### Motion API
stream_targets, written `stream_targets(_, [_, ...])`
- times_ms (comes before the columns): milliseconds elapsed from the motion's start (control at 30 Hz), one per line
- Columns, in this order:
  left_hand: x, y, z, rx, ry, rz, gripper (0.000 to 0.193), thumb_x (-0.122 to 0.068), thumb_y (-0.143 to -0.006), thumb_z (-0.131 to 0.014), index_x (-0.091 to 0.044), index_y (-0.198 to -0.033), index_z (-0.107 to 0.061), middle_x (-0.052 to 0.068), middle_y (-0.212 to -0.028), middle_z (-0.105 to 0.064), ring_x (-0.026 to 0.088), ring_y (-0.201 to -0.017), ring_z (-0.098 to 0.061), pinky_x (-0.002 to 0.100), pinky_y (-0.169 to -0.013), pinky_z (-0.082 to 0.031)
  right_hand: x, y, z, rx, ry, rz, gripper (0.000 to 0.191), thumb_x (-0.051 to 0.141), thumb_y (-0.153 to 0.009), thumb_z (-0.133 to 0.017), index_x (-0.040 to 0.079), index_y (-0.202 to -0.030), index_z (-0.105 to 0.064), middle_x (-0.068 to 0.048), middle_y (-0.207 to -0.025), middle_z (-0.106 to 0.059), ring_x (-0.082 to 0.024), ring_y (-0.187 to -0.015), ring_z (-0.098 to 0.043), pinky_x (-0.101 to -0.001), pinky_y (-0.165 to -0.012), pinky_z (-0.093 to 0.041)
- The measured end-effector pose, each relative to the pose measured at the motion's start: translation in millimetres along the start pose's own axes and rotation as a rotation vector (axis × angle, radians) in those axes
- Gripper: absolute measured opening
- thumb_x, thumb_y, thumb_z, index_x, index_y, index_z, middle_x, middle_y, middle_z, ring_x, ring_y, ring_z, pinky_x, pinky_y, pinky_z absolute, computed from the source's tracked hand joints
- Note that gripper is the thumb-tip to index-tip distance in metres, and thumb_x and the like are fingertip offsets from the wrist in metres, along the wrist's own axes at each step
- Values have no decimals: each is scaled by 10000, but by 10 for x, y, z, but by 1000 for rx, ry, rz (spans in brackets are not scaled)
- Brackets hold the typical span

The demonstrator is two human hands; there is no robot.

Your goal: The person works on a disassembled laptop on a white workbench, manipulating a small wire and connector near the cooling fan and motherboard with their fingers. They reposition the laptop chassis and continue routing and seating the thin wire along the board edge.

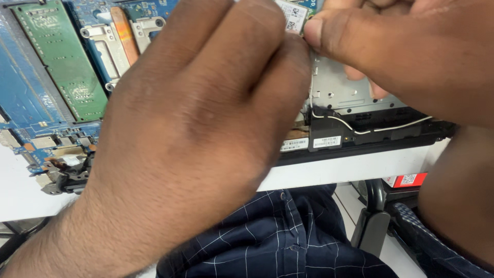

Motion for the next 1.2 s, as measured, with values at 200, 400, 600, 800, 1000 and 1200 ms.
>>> stream_targets(200, [37,39,-49,-14,-10,12,158,-32,-1054,-639,-46,-1211,-621,41,-1139,-537,189,-1072,-579,328,-841,-537,-164,-28,-121,35,-24,-15,372,339,-1056,-638,21,-872,-698,-75,-530,-589,-164,-397,-545,-291,-384,-432])
stream_targets(400, [52,29,-100,12,-38,-43,166,-48,-1065,-637,-58,-1231,-635,46,-1075,-570,183,-982,-588,327,-797,-514,-810,-165,-327,182,-125,-195,478,449,-1057,-546,4,-968,-697,-146,-501,-574,-238,-374,-510,-354,-360,-391])
stream_targets(600, [37,14,-132,2,-96,-59,176,-64,-1075,-634,-70,-1251,-648,51,-1012,-603,177,-892,-597,327,-753,-491,-938,-217,-382,173,-204,-47,442,456,-1094,-501,68,-1011,-696,-98,-503,-570,-183,-339,-531,-340,-306,-416])
stream_targets(800, [77,24,-42,-3,-184,-54,188,-81,-1085,-632,-83,-1271,-662,57,-949,-636,171,-802,-605,326,-708,-469,-659,-129,-262,95,-126,20,389,430,-1079,-541,85,-1007,-707,-78,-521,-567,-166,-338,-498,-314,-327,-406])
stream_targets(1000, [154,-74,-64,-16,3,35,52,-36,-1127,-662,-26,-1162,-699,103,-857,-663,209,-742,-631,349,-631,-496,-403,-79,-191,9,-23,-59,423,462,-1026,-615,77,-869,-694,-31,-533,-569,-148,-350,-528,-282,-315,-411])
stream_targets(1200, [162,-137,-41,-82,143,23,116,-7,-1094,-618,-33,-1168,-703,120,-927,-704,221,-802,-703,363,-712,-566,-307,-64,-144,-7,92,-70,540,494,-1013,-618,39,-730,-689,-68,-410,-537,-171,-279,-508,-284,-275,-387])
Point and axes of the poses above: each hand's wrist, its own y-axis away from the middle knuckle, its own z-axis out of the back of the hand, x = y × z, the point moved 7 cm from there along -y, towards the middle knuckle
